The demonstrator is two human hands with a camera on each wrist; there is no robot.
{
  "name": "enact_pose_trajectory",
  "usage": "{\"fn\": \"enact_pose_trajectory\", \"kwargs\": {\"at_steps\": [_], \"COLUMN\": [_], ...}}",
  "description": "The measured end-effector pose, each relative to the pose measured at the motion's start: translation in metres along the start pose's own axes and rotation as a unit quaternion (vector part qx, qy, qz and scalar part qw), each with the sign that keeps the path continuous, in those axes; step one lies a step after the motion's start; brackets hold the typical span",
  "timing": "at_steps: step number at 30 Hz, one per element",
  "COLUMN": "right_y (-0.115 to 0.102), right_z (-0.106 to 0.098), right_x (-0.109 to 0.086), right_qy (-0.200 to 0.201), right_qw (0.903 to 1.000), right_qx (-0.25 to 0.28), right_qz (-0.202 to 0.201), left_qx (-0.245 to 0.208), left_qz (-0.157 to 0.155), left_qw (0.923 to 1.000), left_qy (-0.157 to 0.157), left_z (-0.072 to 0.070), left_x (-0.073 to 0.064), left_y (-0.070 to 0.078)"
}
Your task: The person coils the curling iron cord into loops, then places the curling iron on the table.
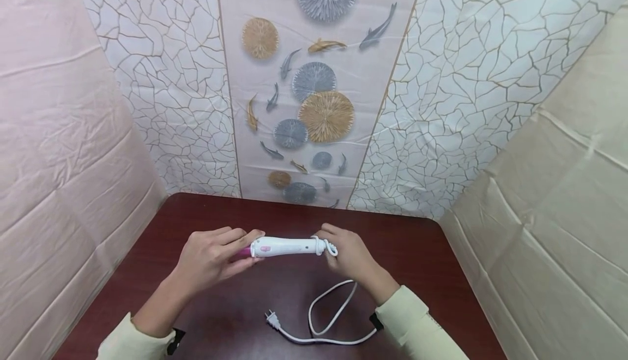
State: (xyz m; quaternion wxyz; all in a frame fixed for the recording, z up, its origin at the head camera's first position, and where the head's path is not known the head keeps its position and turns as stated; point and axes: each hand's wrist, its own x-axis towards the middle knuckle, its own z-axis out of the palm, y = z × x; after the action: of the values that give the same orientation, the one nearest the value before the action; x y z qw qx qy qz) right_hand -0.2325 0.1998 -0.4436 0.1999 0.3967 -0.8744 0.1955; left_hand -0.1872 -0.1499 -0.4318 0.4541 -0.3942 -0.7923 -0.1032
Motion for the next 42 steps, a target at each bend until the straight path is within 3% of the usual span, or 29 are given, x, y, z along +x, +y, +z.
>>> {"fn": "enact_pose_trajectory", "kwargs": {"at_steps": [5,11,17,28,34,42], "right_y": [-0.009,-0.020,-0.033,-0.047,-0.047,-0.041], "right_z": [0.013,0.013,-0.001,-0.036,-0.053,-0.074], "right_x": [-0.016,-0.023,-0.026,-0.017,-0.007,0.010], "right_qy": [0.019,0.019,0.018,0.034,0.072,0.110], "right_qw": [0.9993,0.9945,0.9874,0.9656,0.9548,0.9534], "right_qx": [-0.027,-0.078,-0.112,-0.159,-0.188,-0.192], "right_qz": [-0.015,-0.067,-0.111,-0.203,-0.218,-0.205], "left_qx": [0.000,-0.001,0.008,0.017,0.013,0.010], "left_qz": [-0.009,-0.028,-0.040,-0.052,-0.042,-0.029], "left_qw": [1.0000,0.9996,0.9991,0.9976,0.9980,0.9981], "left_qy": [0.000,-0.004,-0.014,-0.042,-0.045,-0.053], "left_z": [0.003,0.006,0.006,0.012,0.014,0.014], "left_x": [-0.003,-0.004,-0.005,-0.012,-0.011,-0.010], "left_y": [-0.002,-0.005,-0.010,-0.015,-0.013,-0.007]}}
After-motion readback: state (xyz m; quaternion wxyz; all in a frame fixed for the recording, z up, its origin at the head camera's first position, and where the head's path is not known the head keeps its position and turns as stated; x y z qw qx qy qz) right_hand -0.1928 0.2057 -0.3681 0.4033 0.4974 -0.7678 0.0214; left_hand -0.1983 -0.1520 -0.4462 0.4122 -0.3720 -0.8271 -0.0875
